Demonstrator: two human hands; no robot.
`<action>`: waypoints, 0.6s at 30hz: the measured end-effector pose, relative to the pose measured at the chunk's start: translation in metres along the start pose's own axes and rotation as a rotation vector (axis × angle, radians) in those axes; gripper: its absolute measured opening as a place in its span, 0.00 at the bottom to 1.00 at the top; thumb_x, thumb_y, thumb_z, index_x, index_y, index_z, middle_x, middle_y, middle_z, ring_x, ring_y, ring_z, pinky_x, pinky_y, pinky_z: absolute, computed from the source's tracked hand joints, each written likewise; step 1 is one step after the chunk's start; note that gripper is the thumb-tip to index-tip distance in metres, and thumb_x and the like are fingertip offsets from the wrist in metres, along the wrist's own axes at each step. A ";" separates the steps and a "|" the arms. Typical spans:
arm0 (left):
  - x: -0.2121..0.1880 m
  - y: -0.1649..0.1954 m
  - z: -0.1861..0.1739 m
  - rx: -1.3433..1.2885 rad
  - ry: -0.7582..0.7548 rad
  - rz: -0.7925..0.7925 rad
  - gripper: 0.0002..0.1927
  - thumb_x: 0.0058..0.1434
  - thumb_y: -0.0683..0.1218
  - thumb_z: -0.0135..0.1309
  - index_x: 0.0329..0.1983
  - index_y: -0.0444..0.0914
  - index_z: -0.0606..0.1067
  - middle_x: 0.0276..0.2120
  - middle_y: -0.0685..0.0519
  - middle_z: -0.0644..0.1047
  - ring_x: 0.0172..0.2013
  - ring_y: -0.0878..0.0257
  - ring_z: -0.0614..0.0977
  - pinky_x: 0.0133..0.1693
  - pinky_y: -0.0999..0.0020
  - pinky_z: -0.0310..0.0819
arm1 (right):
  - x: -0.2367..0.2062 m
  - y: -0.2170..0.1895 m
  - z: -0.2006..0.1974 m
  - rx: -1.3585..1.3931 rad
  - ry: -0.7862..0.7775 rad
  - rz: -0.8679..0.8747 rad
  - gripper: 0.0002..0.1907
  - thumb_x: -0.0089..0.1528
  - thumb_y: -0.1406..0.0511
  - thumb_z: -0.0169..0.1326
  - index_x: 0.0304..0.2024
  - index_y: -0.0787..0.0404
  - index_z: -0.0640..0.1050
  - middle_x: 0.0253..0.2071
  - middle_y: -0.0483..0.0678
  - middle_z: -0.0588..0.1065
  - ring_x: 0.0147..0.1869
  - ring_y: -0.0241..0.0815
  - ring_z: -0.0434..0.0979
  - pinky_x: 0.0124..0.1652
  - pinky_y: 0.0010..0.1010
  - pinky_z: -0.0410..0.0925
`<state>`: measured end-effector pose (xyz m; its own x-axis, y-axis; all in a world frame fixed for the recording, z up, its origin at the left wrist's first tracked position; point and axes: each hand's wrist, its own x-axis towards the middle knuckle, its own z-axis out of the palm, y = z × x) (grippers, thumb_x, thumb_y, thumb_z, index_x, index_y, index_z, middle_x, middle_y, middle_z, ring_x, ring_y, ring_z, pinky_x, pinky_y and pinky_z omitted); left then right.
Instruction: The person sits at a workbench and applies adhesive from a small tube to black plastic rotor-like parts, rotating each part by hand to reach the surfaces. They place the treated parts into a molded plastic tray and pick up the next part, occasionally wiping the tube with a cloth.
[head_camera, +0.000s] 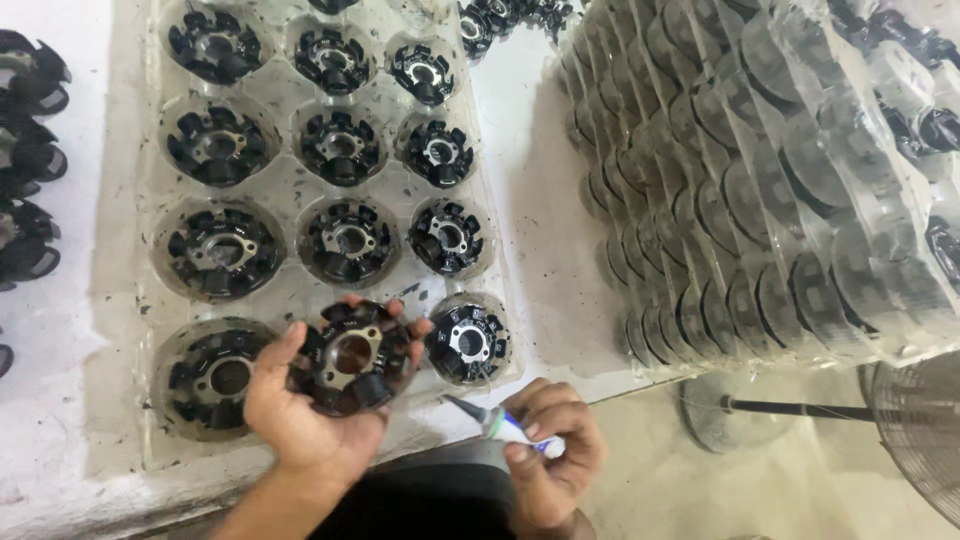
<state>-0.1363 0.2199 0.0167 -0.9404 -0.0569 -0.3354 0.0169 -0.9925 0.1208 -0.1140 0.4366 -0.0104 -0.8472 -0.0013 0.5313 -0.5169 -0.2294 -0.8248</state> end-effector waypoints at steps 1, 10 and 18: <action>0.006 0.008 0.003 0.070 -0.018 0.036 0.26 0.61 0.59 0.47 0.51 0.34 0.73 0.48 0.37 0.78 0.51 0.33 0.80 0.51 0.43 0.75 | 0.003 0.008 -0.008 0.064 0.047 -0.004 0.10 0.63 0.72 0.63 0.41 0.64 0.73 0.39 0.51 0.70 0.44 0.45 0.73 0.45 0.36 0.69; 0.182 0.088 0.040 0.648 -0.172 0.243 0.19 0.68 0.57 0.41 0.46 0.38 0.71 0.40 0.44 0.79 0.39 0.44 0.84 0.42 0.50 0.80 | 0.021 0.070 -0.091 0.177 0.527 0.230 0.10 0.65 0.72 0.56 0.48 0.65 0.72 0.43 0.52 0.74 0.45 0.44 0.75 0.47 0.40 0.70; 0.424 0.079 0.086 1.420 0.075 1.065 0.13 0.66 0.52 0.50 0.45 0.39 0.71 0.33 0.46 0.77 0.32 0.49 0.83 0.34 0.49 0.79 | -0.024 0.099 -0.101 0.059 0.555 0.271 0.10 0.63 0.78 0.55 0.47 0.70 0.73 0.42 0.52 0.74 0.46 0.42 0.75 0.50 0.32 0.69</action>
<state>-0.5626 0.1267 -0.0354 -0.7028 -0.5971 0.3866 0.2337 0.3194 0.9183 -0.1574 0.5120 -0.1241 -0.8931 0.4358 0.1119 -0.2805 -0.3448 -0.8958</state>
